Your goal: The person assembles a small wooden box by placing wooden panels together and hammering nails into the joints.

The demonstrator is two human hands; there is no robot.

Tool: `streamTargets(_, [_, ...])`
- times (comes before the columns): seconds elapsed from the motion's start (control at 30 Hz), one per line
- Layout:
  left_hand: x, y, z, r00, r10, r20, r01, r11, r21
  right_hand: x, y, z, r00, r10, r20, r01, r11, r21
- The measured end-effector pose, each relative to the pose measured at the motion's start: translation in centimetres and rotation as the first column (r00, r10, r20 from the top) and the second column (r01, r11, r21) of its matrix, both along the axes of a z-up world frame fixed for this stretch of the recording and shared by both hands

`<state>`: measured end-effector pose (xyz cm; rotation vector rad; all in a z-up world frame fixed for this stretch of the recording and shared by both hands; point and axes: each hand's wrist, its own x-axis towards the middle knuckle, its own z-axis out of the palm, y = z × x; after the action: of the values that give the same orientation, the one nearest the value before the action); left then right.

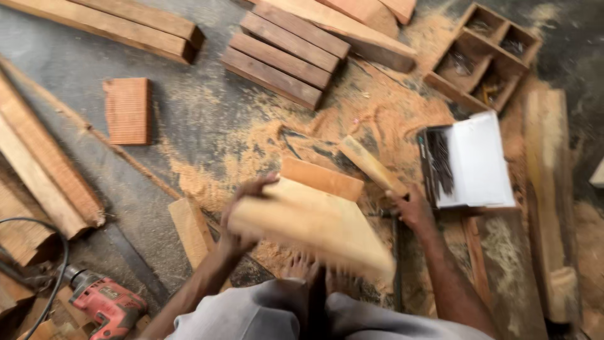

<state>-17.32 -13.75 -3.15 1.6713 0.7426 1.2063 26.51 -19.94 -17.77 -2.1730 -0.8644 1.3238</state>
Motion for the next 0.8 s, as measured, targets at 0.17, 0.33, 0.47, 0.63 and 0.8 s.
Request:
streamTargets(0.17, [5.8,12.8,-10.4,0.679,0.586,-0.442,-0.300,0.771,0.562,-1.4,0.1,-0.7,0.795,0.278,0.540,-0.256,0.960,-0.117])
streamTargets(0.33, [13.3,24.0,-7.0,0.769,0.230,-0.596,-0.283,0.959,0.004,-3.3,1.0,1.1,0.864,0.217,0.455,-0.164,0.974,-0.154])
streamTargets(0.47, [17.5,25.6,-9.0,0.582,-0.186,-0.792,-0.196,0.913,-0.359,-3.8,3.0,-2.2,0.854,0.121,0.507,-0.267,0.937,0.226])
streamTargets(0.63, [17.1,24.9,-14.5,0.624,-0.162,-0.764,-0.047,0.969,-0.244,-3.1,3.8,-3.1,0.944,0.125,0.305,-0.155,0.985,0.076])
streamTargets(0.8, [18.1,24.4,-11.8,0.560,-0.381,-0.736,-0.268,0.757,-0.596,-3.1,3.3,-3.1,0.973,0.080,0.218,-0.128,0.967,0.218])
